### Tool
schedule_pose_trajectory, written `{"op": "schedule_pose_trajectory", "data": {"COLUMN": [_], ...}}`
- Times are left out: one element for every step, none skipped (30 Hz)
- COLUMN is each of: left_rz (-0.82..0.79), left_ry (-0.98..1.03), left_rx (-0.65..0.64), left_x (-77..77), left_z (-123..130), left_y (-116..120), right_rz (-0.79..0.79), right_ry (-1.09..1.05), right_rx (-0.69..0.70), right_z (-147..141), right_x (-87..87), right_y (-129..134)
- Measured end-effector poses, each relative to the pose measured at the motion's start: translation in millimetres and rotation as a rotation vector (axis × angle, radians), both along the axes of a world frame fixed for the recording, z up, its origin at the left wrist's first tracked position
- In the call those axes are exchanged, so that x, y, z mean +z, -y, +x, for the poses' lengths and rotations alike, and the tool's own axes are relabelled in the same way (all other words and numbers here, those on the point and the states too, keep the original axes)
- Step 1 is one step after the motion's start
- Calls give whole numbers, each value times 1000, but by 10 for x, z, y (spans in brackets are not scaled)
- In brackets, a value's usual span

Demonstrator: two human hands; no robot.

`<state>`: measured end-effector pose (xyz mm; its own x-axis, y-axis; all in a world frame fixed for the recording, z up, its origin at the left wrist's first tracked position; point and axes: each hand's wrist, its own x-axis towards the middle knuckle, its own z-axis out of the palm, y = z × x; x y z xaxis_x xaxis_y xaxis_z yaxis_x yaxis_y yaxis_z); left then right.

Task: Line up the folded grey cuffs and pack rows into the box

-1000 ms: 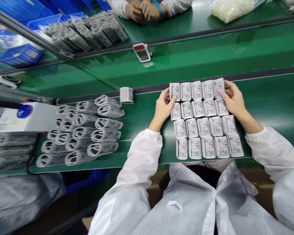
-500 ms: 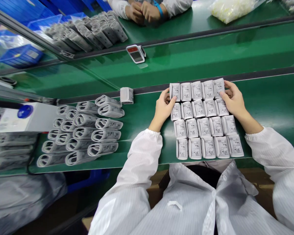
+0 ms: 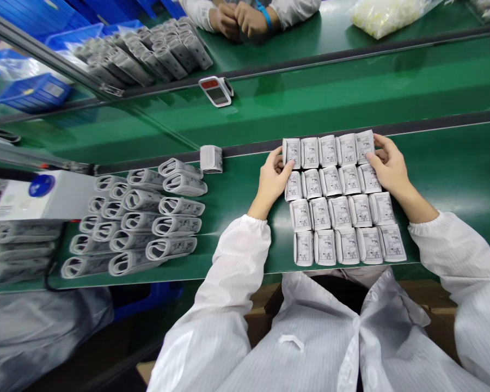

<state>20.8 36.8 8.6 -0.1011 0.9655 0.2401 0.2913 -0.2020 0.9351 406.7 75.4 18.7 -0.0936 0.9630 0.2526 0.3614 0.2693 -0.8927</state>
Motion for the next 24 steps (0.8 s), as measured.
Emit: {"op": "schedule_pose_trajectory", "data": {"left_rz": [1, 2, 3, 3, 2, 1, -1, -3, -6, -8, -11, -12, -10, -7, -4, -1, 0, 1, 1, 2, 4, 5, 7, 8], "left_ry": [0, -1, -3, -4, -5, -6, -6, -5, -5, -5, -4, -5, -5, -5, -5, -5, -4, -4, -5, -7, -8, -9, -9, -8], "left_rx": [0, 0, 1, 1, 2, 3, 3, 3, 4, 5, 7, 7, 7, 5, 3, 1, -1, -2, -3, -4, -5, -5, -6, -6], "left_x": [-4, -8, -13, -16, -19, -20, -20, -18, -15, -12, -8, -5, -3, -1, -1, -2, -4, -6, -9, -12, -15, -18, -20, -22], "left_z": [-2, -3, -5, -6, -7, -7, -7, -6, -5, -4, -3, -2, -1, -1, -1, -2, -4, -5, -6, -7, -8, -8, -8, -7], "left_y": [-1, -3, -5, -6, -7, -8, -8, -8, -7, -5, -3, -1, 0, 1, 1, 1, 0, -2, -4, -6, -7, -8, -9, -9], "right_rz": [0, 0, 1, 2, 3, 3, 2, 1, 0, -2, -4, -7, -11, -13, -14, -14, -13, -11, -9, -8, -6, -4, -1, 0], "right_ry": [-3, -5, -4, -2, 0, 1, 2, 3, 3, 0, -5, -11, -17, -22, -26, -28, -30, -31, -29, -23, -14, -4, 5, 10], "right_rx": [-4, -7, -8, -9, -9, -10, -11, -10, -10, -9, -9, -10, -12, -14, -16, -18, -20, -21, -21, -18, -14, -8, -2, 0], "right_z": [-3, -5, -6, -5, -4, -2, -1, 0, -1, -2, -4, -6, -7, -8, -8, -7, -5, -2, 2, 6, 9, 11, 12, 12], "right_x": [-1, -2, -5, -7, -9, -10, -11, -11, -10, -9, -7, -6, -5, -5, -5, -7, -9, -11, -14, -17, -19, -20, -20, -19], "right_y": [0, -1, -2, -4, -5, -6, -7, -7, -6, -5, -3, -2, -2, -2, -2, -3, -5, -6, -8, -10, -12, -13, -14, -14]}}
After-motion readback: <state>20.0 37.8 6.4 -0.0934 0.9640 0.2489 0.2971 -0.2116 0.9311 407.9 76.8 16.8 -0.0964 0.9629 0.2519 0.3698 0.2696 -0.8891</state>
